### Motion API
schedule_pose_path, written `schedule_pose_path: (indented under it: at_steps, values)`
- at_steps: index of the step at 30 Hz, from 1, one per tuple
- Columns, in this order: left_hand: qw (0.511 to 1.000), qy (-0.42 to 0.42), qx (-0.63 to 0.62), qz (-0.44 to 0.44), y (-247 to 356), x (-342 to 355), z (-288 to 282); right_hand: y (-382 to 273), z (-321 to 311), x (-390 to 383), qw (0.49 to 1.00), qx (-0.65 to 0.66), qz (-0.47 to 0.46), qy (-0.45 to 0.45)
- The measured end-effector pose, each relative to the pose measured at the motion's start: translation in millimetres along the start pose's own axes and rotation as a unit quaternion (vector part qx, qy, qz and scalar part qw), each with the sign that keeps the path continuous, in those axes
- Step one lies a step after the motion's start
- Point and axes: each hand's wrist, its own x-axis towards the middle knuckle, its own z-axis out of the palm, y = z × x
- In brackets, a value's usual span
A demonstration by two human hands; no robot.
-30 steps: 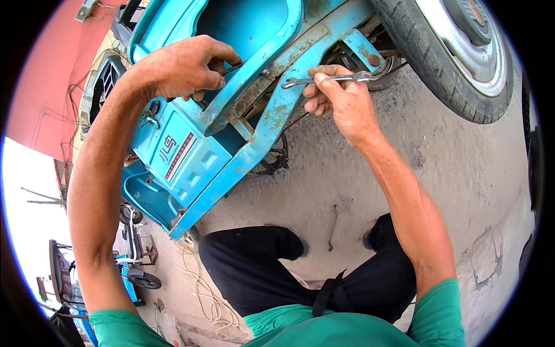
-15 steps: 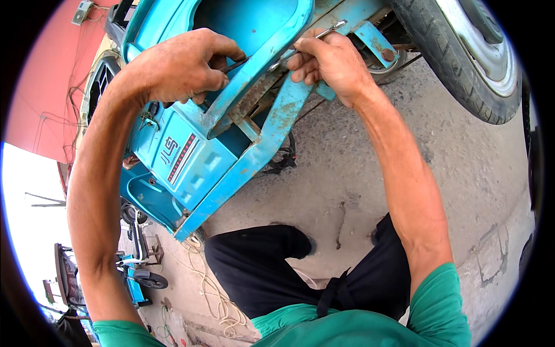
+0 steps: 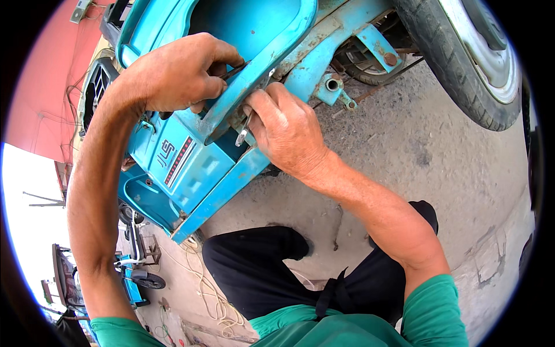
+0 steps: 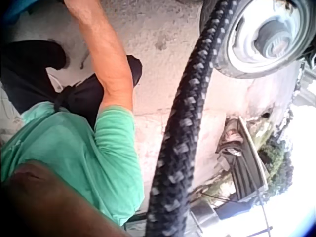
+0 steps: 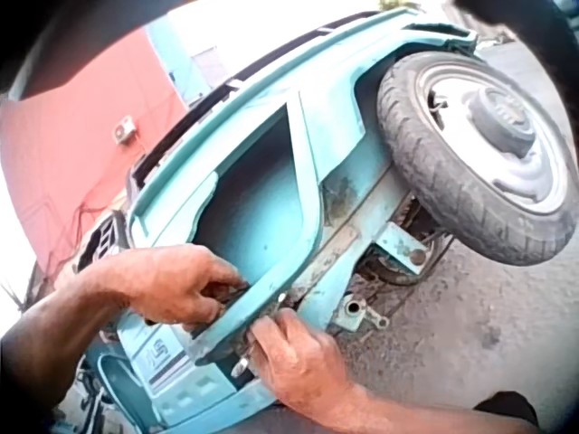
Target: The person retrieves a wrench from a cluttered workshop and walks outside to a blue three-wheeled vehicle. They use the wrench to tighten bolts on the vehicle's rear frame and suspension area, switching between different wrench sizes to secure the components.
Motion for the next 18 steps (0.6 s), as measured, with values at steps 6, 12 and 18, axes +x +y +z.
schedule_pose_path:
  at_steps: [6, 12, 18]
  values:
    - [1.000, -0.001, -0.012, -0.024, 5, 0, 3, -8, 6, -13, 0.988, -0.133, -0.013, -0.076]
    - [0.997, -0.004, -0.041, -0.064, 14, -5, 3, -7, 1, -17, 0.996, -0.074, -0.016, -0.052]
    - [0.984, 0.055, -0.125, -0.115, 11, -6, 17, -16, -13, -16, 0.997, 0.017, 0.038, -0.066]
